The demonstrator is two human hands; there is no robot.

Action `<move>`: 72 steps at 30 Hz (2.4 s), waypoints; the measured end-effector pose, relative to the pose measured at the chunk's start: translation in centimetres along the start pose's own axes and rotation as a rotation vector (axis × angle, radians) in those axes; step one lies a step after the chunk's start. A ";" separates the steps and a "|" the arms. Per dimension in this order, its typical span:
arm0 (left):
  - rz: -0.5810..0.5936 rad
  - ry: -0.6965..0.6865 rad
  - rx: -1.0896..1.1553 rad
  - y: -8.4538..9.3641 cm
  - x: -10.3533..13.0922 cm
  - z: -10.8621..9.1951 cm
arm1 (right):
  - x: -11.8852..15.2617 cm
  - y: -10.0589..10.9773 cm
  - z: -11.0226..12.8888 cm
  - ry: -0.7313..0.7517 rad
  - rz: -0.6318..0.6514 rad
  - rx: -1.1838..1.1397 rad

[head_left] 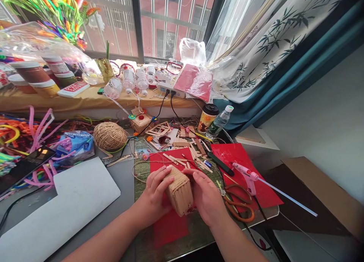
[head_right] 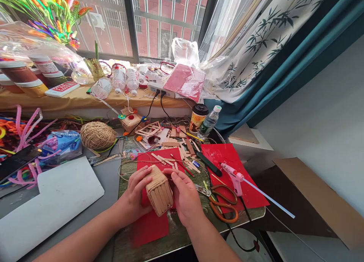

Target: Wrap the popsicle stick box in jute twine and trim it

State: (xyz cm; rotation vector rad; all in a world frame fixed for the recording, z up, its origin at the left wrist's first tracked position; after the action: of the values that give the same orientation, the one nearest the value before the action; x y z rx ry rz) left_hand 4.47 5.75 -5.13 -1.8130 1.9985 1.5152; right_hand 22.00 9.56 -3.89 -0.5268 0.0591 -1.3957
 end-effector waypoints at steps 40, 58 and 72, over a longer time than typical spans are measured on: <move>-0.052 0.662 1.128 -1.1 0.8 3.3 | 1.4 0.7 -1.8 0.172 0.240 0.506; -0.208 0.802 1.092 -2.7 2.0 4.3 | 1.1 0.6 -3.5 0.277 0.001 0.354; -0.280 0.872 1.229 -2.4 1.1 4.1 | 1.3 0.6 -3.2 0.200 -0.017 0.280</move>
State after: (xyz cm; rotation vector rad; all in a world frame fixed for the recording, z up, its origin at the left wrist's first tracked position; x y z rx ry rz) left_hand 3.80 8.01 -9.37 -1.9649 1.9320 -0.6903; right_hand 21.65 7.38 -6.59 -0.1546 0.0195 -1.4412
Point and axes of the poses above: each hand's wrist, its own x-axis away from the middle knuckle, its own y-axis out of the back of the hand, z = x × y, the point moved 6 cm from there along -x, towards the middle knuckle, and after that the axes turned 5 degrees about x, right-handed, at the moved point
